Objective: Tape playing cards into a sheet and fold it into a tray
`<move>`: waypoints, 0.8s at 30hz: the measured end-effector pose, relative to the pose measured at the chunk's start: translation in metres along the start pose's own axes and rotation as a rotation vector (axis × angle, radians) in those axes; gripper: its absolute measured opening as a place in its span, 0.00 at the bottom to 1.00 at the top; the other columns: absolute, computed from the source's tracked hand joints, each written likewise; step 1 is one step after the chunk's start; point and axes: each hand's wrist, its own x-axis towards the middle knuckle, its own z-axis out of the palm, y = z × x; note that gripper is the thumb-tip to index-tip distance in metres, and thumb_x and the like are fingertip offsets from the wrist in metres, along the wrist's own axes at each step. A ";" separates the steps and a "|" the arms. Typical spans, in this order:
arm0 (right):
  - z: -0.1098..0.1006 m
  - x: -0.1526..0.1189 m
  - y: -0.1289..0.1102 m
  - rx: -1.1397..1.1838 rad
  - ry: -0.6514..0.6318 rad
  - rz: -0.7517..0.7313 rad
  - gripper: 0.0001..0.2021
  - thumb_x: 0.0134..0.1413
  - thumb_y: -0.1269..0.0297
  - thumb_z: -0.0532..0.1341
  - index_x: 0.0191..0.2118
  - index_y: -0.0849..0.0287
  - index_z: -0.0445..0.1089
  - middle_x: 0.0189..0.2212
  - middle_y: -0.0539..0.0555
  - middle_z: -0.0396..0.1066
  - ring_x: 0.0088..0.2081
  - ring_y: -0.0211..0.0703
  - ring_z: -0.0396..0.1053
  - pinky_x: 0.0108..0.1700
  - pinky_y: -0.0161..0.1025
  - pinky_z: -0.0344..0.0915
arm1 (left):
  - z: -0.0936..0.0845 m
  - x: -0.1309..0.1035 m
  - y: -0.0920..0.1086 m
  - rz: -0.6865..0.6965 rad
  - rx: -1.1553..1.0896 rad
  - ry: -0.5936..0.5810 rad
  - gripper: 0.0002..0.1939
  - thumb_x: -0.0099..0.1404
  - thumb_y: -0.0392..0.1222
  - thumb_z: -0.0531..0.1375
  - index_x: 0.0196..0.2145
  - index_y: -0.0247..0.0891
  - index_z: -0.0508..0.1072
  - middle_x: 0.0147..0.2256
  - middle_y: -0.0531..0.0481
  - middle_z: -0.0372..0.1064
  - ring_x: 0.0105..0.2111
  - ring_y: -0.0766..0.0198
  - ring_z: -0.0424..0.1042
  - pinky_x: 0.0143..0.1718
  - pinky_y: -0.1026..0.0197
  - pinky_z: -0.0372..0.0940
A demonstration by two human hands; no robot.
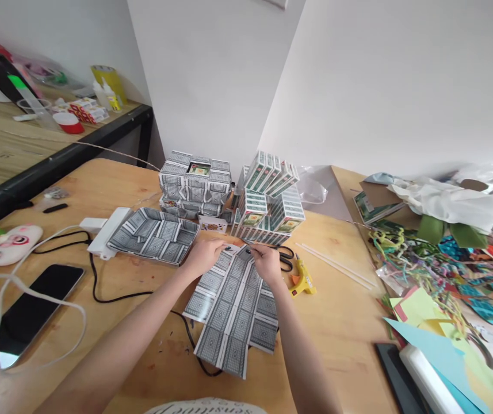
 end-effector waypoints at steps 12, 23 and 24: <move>-0.001 -0.001 -0.001 0.004 -0.015 -0.018 0.11 0.50 0.68 0.55 0.34 0.54 0.75 0.33 0.51 0.76 0.36 0.42 0.73 0.41 0.36 0.65 | 0.000 0.001 0.000 -0.020 -0.004 -0.022 0.17 0.65 0.44 0.47 0.29 0.37 0.72 0.27 0.47 0.71 0.30 0.60 0.70 0.30 0.62 0.60; 0.001 -0.002 -0.006 -0.040 -0.060 -0.057 0.11 0.50 0.70 0.55 0.35 0.54 0.75 0.34 0.50 0.76 0.37 0.42 0.73 0.41 0.34 0.65 | -0.001 0.005 0.004 0.023 0.115 -0.100 0.16 0.64 0.39 0.47 0.41 0.41 0.74 0.35 0.47 0.74 0.34 0.58 0.72 0.31 0.62 0.62; 0.001 -0.002 -0.006 -0.049 -0.068 -0.065 0.12 0.50 0.70 0.55 0.35 0.54 0.75 0.34 0.50 0.76 0.36 0.42 0.73 0.41 0.34 0.65 | -0.001 0.006 0.005 0.034 0.144 -0.118 0.16 0.63 0.37 0.48 0.42 0.42 0.73 0.36 0.47 0.74 0.34 0.58 0.72 0.30 0.62 0.62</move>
